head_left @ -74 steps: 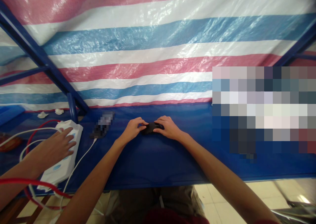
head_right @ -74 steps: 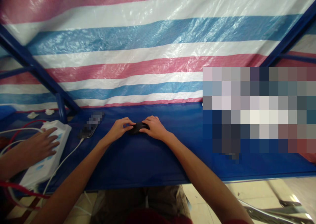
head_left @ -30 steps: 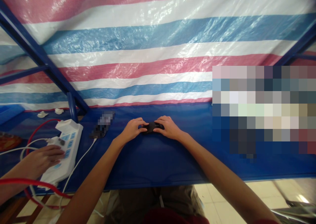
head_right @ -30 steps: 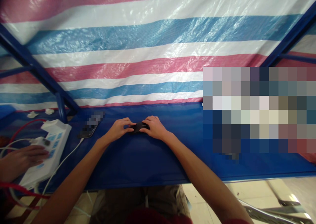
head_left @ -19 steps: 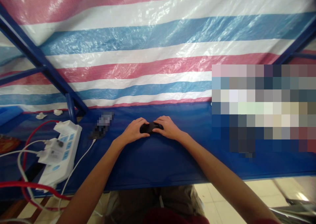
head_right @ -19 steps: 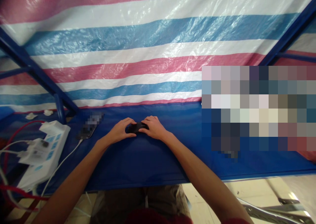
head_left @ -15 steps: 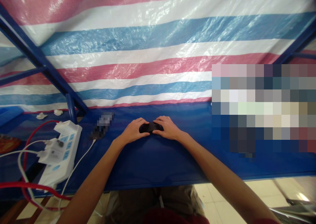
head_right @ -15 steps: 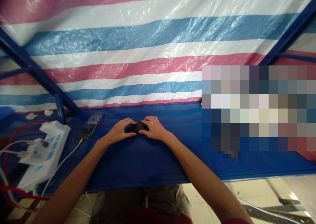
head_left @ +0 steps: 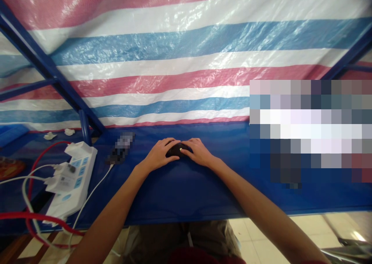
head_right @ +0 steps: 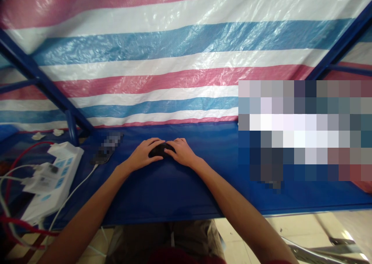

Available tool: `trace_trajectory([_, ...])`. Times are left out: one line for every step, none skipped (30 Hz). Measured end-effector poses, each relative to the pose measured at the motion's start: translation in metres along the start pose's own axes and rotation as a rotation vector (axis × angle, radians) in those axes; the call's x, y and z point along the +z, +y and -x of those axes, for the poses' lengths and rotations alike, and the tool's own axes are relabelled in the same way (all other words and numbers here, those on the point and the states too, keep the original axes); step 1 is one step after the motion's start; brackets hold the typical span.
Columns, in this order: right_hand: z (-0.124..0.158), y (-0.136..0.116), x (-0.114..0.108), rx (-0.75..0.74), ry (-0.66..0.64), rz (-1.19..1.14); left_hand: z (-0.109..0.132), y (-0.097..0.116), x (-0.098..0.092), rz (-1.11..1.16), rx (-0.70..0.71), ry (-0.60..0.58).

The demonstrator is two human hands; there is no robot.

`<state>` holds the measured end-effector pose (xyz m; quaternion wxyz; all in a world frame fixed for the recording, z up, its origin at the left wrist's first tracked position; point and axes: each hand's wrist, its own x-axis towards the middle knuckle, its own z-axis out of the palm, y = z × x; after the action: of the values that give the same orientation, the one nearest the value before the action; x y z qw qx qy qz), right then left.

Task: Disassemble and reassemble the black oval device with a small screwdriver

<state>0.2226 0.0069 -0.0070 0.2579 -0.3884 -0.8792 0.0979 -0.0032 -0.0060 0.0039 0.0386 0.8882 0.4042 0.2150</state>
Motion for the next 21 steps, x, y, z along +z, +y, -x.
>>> trace_trajectory([0.0,0.0,0.0,0.005,0.006,0.009,0.0,-0.001,0.002,-0.015,0.026,-0.013])
trace_trajectory([-0.001,0.0,0.0,0.017,0.019,0.02,0.0,-0.001,0.003,-0.028,0.033,-0.017])
trace_trajectory([-0.001,0.001,-0.001,0.039,0.038,0.037,0.0,-0.002,0.005,-0.037,0.036,-0.022])
trace_trajectory([-0.002,0.001,-0.001,0.078,0.063,0.061,0.0,-0.002,0.006,-0.043,0.035,-0.029])
trace_trajectory([-0.003,0.002,-0.002,0.131,0.088,0.093,0.0,-0.003,0.007,-0.045,0.034,-0.033])
trace_trajectory([-0.003,0.003,-0.003,0.195,0.107,0.13,0.001,-0.003,0.008,-0.043,0.035,-0.035])
trace_trajectory([-0.004,0.004,-0.004,0.261,0.111,0.169,0.001,-0.003,0.008,-0.04,0.037,-0.031])
trace_trajectory([-0.004,0.005,-0.005,0.32,0.099,0.206,0.001,-0.002,0.009,-0.035,0.039,-0.022])
trace_trajectory([-0.004,0.005,-0.006,0.368,0.074,0.238,0.001,-0.002,0.009,-0.03,0.042,-0.009])
trace_trajectory([-0.005,0.004,-0.007,0.402,0.043,0.263,0.001,-0.003,0.01,-0.024,0.048,0.004])
trace_trajectory([-0.005,0.004,-0.008,0.425,0.009,0.282,0.001,-0.003,0.01,-0.018,0.057,0.016])
trace_trajectory([-0.005,0.003,-0.009,0.444,-0.02,0.298,0.001,-0.004,0.011,-0.01,0.069,0.027])
trace_trajectory([-0.005,0.002,-0.009,0.461,-0.044,0.313,0.0,-0.005,0.012,-0.002,0.085,0.036])
trace_trajectory([-0.005,0.001,-0.01,0.479,-0.062,0.329,0.0,-0.006,0.012,0.005,0.1,0.043])
trace_trajectory([-0.005,0.001,-0.01,0.496,-0.077,0.344,0.0,-0.007,0.013,0.011,0.113,0.05])
trace_trajectory([-0.004,0.001,-0.01,0.512,-0.089,0.356,0.0,-0.008,0.013,0.015,0.122,0.051])
trace_trajectory([-0.004,0.002,-0.009,0.526,-0.095,0.363,-0.001,-0.008,0.014,0.017,0.129,0.049])
trace_trajectory([-0.004,0.003,-0.009,0.534,-0.094,0.359,-0.001,-0.009,0.014,0.018,0.133,0.044])
trace_trajectory([-0.004,0.006,-0.009,0.537,-0.074,0.343,-0.001,-0.009,0.013,0.018,0.133,0.039])
trace_trajectory([-0.004,0.008,-0.009,0.532,-0.032,0.31,-0.001,-0.008,0.013,0.019,0.13,0.037])
trace_trajectory([-0.003,0.01,-0.01,0.514,0.04,0.259,-0.001,-0.007,0.013,0.018,0.126,0.035])
